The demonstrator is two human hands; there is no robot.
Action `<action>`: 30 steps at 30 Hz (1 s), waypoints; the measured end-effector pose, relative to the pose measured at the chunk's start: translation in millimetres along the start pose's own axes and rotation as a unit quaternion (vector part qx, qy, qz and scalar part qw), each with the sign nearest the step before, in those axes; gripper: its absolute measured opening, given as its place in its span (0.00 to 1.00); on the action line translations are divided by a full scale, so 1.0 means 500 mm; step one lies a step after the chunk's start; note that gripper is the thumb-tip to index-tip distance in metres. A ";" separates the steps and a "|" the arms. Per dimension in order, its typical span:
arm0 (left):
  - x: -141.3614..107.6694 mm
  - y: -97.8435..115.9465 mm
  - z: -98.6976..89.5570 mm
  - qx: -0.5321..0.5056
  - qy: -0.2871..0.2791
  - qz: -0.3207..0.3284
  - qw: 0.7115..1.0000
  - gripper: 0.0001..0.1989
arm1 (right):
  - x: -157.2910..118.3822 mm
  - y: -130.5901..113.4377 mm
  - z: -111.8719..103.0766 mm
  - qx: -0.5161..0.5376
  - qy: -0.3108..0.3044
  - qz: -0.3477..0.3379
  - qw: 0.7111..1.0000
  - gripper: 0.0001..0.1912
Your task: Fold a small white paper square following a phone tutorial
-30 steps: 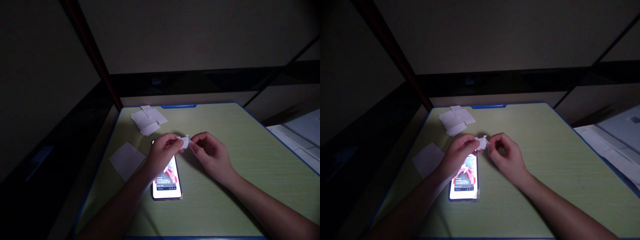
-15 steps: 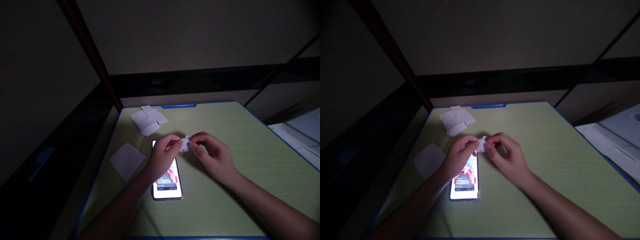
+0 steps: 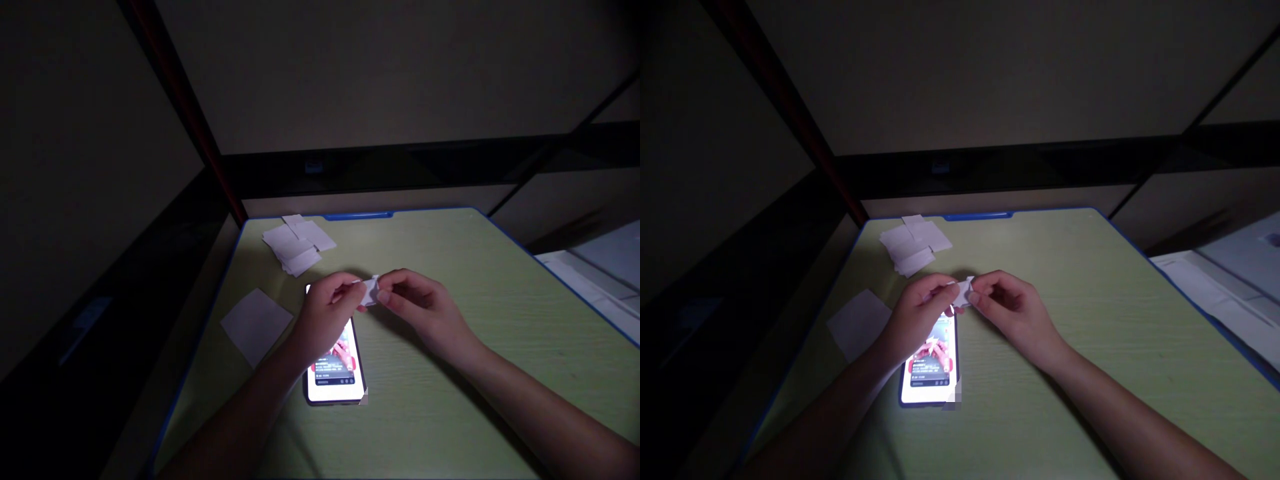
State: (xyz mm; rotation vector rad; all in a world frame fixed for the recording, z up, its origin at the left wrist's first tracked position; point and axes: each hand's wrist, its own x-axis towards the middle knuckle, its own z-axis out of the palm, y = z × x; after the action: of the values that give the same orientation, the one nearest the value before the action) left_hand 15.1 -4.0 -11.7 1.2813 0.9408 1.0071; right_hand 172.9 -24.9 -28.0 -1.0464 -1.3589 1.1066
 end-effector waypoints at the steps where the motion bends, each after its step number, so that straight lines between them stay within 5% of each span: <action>1: 0.000 -0.001 0.000 0.004 -0.008 -0.002 1.000 0.06 | 0.000 0.000 0.001 0.007 -0.002 0.007 1.000 0.04; 9: -0.002 -0.012 -0.010 0.046 -0.039 -0.001 0.998 0.08 | 0.007 0.005 0.000 0.003 0.028 0.046 0.999 0.08; 19: 0.003 -0.023 -0.013 0.141 0.038 0.044 0.988 0.06 | 0.006 -0.001 -0.005 -0.042 0.007 0.059 0.997 0.07; 30: -0.004 -0.020 -0.016 0.195 0.012 0.085 0.977 0.07 | 0.013 0.008 -0.005 -0.006 -0.006 0.112 0.994 0.11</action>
State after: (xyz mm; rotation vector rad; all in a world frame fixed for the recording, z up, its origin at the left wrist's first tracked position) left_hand 7.8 -3.7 -22.0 1.7032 1.0987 0.9998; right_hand 175.0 -17.6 -30.5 -1.2258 -1.2810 1.2726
